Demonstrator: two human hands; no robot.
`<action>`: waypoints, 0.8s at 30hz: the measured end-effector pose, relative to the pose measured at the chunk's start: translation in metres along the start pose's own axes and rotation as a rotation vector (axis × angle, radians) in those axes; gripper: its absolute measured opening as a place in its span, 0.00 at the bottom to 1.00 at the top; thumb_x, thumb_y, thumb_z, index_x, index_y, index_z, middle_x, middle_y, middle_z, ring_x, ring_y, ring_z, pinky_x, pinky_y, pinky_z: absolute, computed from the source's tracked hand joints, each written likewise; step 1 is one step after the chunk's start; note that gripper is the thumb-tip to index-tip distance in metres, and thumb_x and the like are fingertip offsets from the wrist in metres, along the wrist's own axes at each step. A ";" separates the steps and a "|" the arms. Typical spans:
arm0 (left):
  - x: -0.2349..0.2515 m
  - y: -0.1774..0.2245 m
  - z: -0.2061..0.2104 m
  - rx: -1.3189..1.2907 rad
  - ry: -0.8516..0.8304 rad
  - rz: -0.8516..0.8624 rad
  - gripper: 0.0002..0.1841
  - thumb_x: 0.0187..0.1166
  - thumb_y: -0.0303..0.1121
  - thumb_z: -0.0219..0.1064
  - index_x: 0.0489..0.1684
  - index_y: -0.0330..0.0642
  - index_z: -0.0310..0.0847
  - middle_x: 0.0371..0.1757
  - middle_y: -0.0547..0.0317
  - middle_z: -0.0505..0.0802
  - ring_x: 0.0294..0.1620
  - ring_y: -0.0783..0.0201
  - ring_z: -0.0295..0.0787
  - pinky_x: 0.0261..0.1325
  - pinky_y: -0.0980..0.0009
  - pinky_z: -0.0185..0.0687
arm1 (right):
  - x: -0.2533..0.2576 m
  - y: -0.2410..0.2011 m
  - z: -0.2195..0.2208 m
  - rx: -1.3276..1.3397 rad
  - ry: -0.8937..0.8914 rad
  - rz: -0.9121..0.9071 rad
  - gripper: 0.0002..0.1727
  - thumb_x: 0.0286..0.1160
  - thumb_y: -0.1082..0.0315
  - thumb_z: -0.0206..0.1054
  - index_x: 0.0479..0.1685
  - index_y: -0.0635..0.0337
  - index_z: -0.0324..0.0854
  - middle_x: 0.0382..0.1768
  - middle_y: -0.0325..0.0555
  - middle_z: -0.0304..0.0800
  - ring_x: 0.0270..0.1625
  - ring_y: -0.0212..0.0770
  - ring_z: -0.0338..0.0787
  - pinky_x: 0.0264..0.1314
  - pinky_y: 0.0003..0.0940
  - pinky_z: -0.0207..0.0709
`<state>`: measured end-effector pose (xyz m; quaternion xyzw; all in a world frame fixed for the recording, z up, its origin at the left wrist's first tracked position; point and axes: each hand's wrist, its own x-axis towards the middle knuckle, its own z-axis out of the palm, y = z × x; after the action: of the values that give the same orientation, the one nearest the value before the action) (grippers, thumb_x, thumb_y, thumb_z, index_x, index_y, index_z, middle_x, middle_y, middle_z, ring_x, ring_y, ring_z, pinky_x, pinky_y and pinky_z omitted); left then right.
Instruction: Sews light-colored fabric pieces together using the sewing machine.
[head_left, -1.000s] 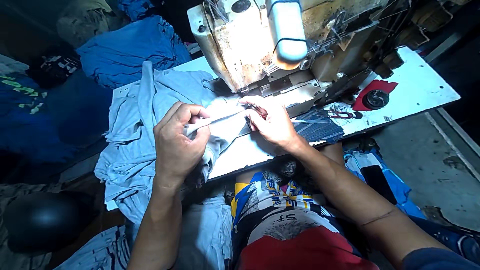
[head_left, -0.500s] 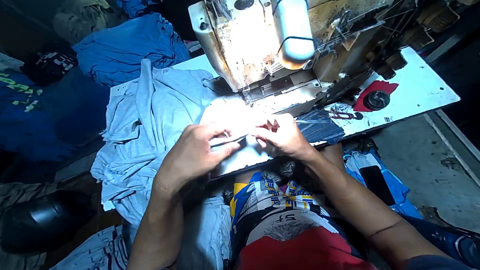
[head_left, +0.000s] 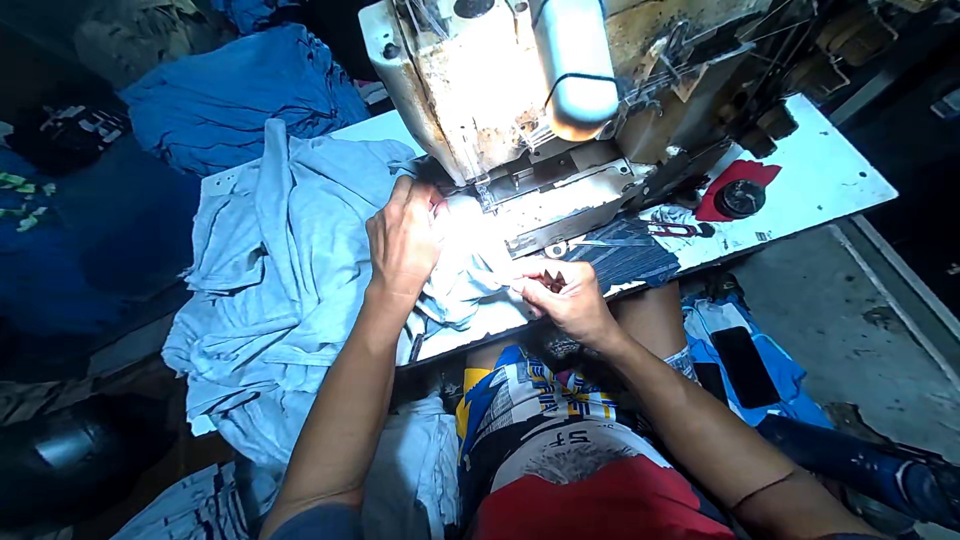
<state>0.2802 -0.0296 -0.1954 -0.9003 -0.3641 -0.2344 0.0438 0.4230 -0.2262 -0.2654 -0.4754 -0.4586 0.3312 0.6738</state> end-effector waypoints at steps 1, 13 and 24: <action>0.002 0.000 0.002 0.006 0.020 0.008 0.12 0.83 0.42 0.60 0.42 0.43 0.84 0.46 0.49 0.88 0.38 0.49 0.89 0.35 0.48 0.82 | 0.000 0.001 0.002 0.008 0.014 0.000 0.07 0.75 0.76 0.72 0.47 0.67 0.91 0.25 0.45 0.90 0.20 0.31 0.83 0.23 0.25 0.81; 0.020 -0.015 0.004 -0.333 0.056 0.102 0.13 0.83 0.45 0.66 0.50 0.48 0.90 0.58 0.53 0.88 0.56 0.59 0.88 0.60 0.56 0.86 | 0.035 0.002 0.014 -0.031 0.115 -0.064 0.04 0.78 0.73 0.71 0.38 0.64 0.85 0.18 0.46 0.82 0.15 0.37 0.78 0.14 0.29 0.73; -0.010 -0.042 -0.082 -0.344 -0.366 0.295 0.16 0.69 0.50 0.76 0.28 0.52 0.76 0.20 0.68 0.79 0.21 0.69 0.75 0.23 0.62 0.69 | 0.041 -0.013 -0.005 -0.275 -0.097 0.021 0.07 0.85 0.67 0.66 0.53 0.58 0.83 0.27 0.46 0.85 0.15 0.39 0.79 0.13 0.33 0.77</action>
<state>0.2132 -0.0258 -0.1317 -0.9650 -0.1863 -0.1174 -0.1421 0.4424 -0.1954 -0.2414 -0.5514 -0.5266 0.2950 0.5758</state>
